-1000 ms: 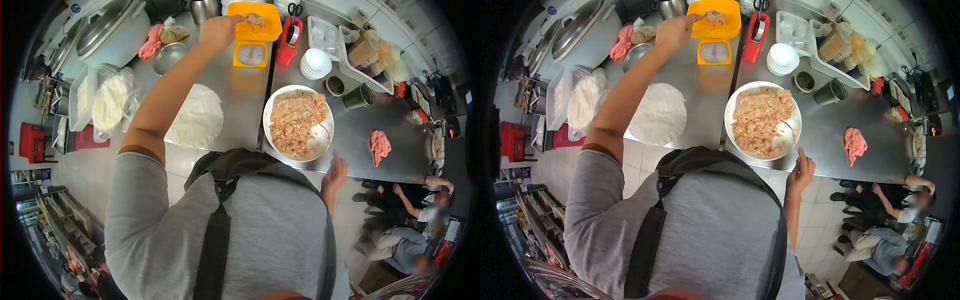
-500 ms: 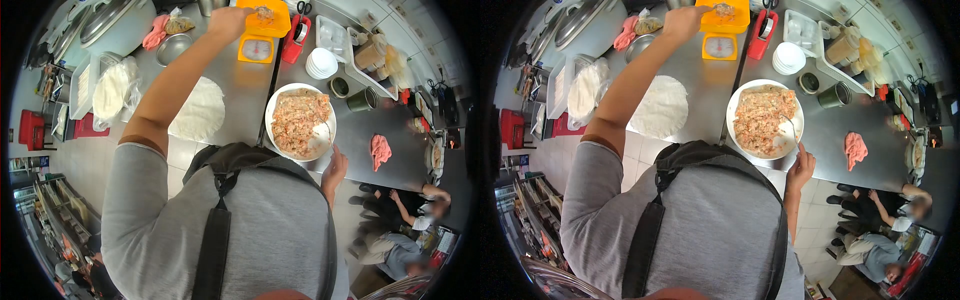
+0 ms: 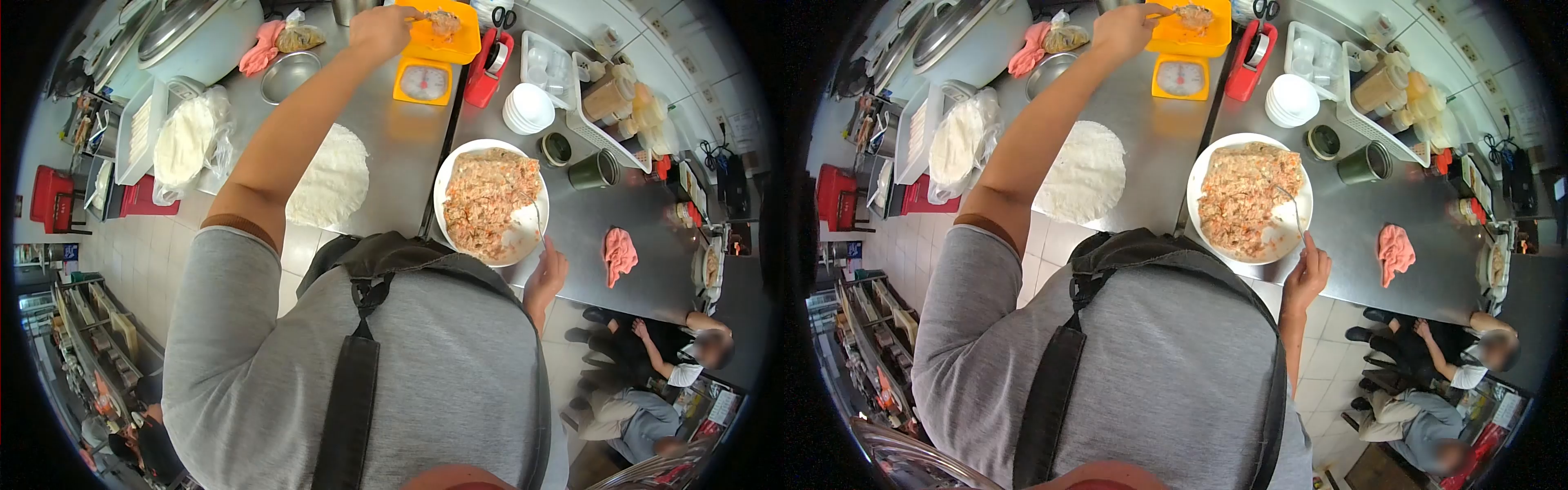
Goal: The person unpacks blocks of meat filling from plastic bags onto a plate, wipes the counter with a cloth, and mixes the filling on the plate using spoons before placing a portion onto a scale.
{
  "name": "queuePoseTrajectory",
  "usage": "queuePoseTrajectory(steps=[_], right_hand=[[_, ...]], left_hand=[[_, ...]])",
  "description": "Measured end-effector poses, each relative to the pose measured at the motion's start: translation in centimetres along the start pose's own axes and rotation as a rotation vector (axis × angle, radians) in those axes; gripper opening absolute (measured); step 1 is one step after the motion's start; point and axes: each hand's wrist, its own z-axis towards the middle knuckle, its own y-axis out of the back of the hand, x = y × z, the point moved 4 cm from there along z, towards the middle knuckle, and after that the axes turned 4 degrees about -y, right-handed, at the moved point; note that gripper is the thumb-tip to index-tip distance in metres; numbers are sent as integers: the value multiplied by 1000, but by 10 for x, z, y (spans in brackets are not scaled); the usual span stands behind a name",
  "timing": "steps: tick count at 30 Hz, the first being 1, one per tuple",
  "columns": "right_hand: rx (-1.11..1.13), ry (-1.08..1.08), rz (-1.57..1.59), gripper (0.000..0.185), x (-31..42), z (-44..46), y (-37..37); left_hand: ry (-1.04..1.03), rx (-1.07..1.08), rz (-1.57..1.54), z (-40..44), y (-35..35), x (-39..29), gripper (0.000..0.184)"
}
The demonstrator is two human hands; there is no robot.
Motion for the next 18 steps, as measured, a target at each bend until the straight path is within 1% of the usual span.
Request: queuePoseTrajectory(steps=[1, 2, 4, 8, 10, 14, 16, 18], right_hand=[[-6, 8, 2, 40, 0, 0, 0], [-5, 6, 2, 40, 1, 0, 0], [3, -8, -3, 39, 2, 1, 0], [13, -16, -2, 39, 2, 1, 0], [12, -15, 0, 40, 0, 0, -1], [18, -7, -4, 41, 2, 1, -1], [16, -6, -7, 42, 3, 0, -1], [17, -8, -5, 43, 2, 0, -1]], left_hand=[[47, -35, -90, 0, -2, 4, 27], [47, -34, -90, 1, -2, 4, 27], [124, 28, -48, 2, -2, 7, 26], [109, 29, -76, 4, -3, 9, 27], [145, 59, -89, 3, 2, 6, 28], [145, 74, -80, 1, 5, 4, 28], [72, 47, -48, 3, 4, 6, 28], [82, 51, -62, 3, 5, 9, 27]])
